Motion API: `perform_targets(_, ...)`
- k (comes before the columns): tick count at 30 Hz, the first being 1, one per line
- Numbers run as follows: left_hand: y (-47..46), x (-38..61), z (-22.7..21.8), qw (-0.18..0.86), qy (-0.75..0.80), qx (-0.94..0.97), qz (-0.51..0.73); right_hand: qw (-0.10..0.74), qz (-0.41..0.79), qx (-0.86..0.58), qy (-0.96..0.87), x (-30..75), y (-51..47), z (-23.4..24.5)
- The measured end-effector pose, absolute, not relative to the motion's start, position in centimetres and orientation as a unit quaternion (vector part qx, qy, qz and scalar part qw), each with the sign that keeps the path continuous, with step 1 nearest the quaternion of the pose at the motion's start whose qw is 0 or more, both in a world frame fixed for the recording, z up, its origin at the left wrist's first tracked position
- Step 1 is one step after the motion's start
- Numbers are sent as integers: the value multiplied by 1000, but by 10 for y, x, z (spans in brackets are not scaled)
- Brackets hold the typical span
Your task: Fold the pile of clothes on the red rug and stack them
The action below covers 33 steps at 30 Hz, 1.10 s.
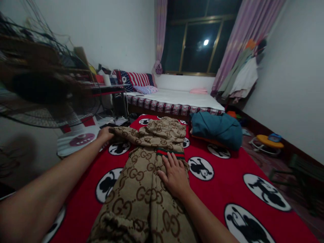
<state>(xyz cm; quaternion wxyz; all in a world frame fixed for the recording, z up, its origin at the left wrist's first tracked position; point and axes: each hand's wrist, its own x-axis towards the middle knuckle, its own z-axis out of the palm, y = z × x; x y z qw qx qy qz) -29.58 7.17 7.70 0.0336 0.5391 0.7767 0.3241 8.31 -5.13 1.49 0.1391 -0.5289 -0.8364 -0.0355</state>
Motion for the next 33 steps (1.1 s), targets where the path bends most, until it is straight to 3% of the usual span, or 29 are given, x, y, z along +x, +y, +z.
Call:
perform_targets(3,70,-285,100,-21,770,519,369,156,-32,-523,-837,84,-51,14)
perform_targets(7,59,-257,169,-115,683,571,442,196,-4,-516,-834,84,-52,14)
perform_targets(10,27,-216,210,-152,573,664,456,295,68,-502,-810,87,-50,14)
perform_targets(11,9,-200,215,-161,463,749,446,353,104,-502,-782,89,-49,15)
perform_targets(14,-54,-156,199,-71,136,949,275,523,248,-513,-634,100,-47,20)
perform_targets(17,-106,-133,159,72,55,985,148,567,372,-519,-520,115,-47,29)
perform_targets(22,-115,-136,115,151,213,928,265,490,514,-480,-515,130,-60,48)
perform_targets(26,-86,-141,105,171,369,850,336,417,490,-511,-570,124,-74,68)
perform_targets(33,-35,-130,114,109,440,757,471,496,653,-375,-431,93,-129,111)
